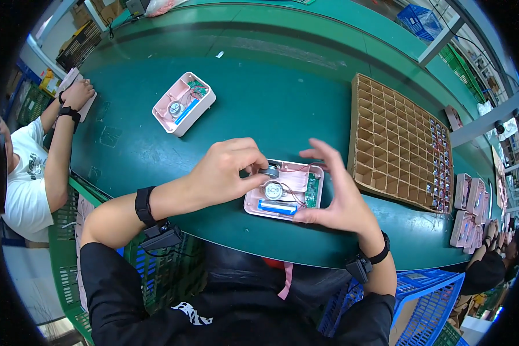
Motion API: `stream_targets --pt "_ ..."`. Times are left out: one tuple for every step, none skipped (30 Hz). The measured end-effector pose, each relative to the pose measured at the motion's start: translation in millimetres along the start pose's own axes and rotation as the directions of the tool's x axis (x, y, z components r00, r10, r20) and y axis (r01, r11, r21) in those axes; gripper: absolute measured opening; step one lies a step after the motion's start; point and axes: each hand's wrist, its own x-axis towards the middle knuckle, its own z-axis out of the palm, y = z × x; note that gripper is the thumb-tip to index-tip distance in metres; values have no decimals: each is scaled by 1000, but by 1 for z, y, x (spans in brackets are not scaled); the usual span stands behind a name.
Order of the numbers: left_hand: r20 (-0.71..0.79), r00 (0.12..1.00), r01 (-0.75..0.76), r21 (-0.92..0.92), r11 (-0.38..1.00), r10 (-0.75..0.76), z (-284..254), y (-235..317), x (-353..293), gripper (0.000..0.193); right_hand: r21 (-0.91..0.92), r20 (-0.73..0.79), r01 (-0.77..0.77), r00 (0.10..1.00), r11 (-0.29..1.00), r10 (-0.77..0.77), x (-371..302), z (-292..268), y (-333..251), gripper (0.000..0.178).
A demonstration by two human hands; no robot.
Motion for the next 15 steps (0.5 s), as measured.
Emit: stream_targets --pt "6 1000 -1 2 1000 1 2 -1 0 18 4 -5 1 1000 1000 -1 0 1 1 128" --pt "17 1000 14 -1 1000 -14 4 -1 0 17 -10 20 19 1000 1000 -19 1 3 0 131" --pt "29 999 28 -5 1000 -28 5 -2 0 17 -24 44 36 998 999 -35 2 5 -2 133" --pt "42 998 42 -9 999 -42 7 -2 0 16 -38 67 53 996 998 -50 3 8 -2 136" --pt "49 998 40 -8 999 -40 7 -3 1 16 -34 60 51 997 998 -49 3 12 -2 136" --pt "46 999 21 15 1000 -21 7 -4 1 17 -65 29 71 997 995 -70 3 16 -1 135" --pt "42 999 1 38 999 -2 7 -4 2 18 -97 -2 90 996 991 -91 3 19 0 134" --pt "38 999 -17 60 998 15 8 -4 2 18 -129 -30 107 993 986 -112 3 22 1 133" --pt "44 999 -18 60 998 16 8 -4 2 18 -126 -35 105 993 987 -110 2 23 1 133" --pt "40 999 -21 63 998 18 9 -4 2 18 -137 -45 113 992 984 -120 2 23 1 132" --pt "35 999 -23 66 998 21 9 -4 3 18 -148 -54 120 990 982 -129 3 23 1 132" --pt "30 999 -26 69 997 24 9 -4 3 18 -160 -63 127 988 979 -139 3 24 1 132" --pt "33 999 -25 71 997 23 9 -4 3 18 -157 -64 128 988 979 -140 2 24 2 132" --pt "32 999 -18 69 997 16 10 -4 2 18 -158 -70 129 987 979 -142 2 25 2 131" --pt "31 999 -12 67 998 10 10 -4 2 18 -158 -76 130 987 979 -144 2 25 2 131"
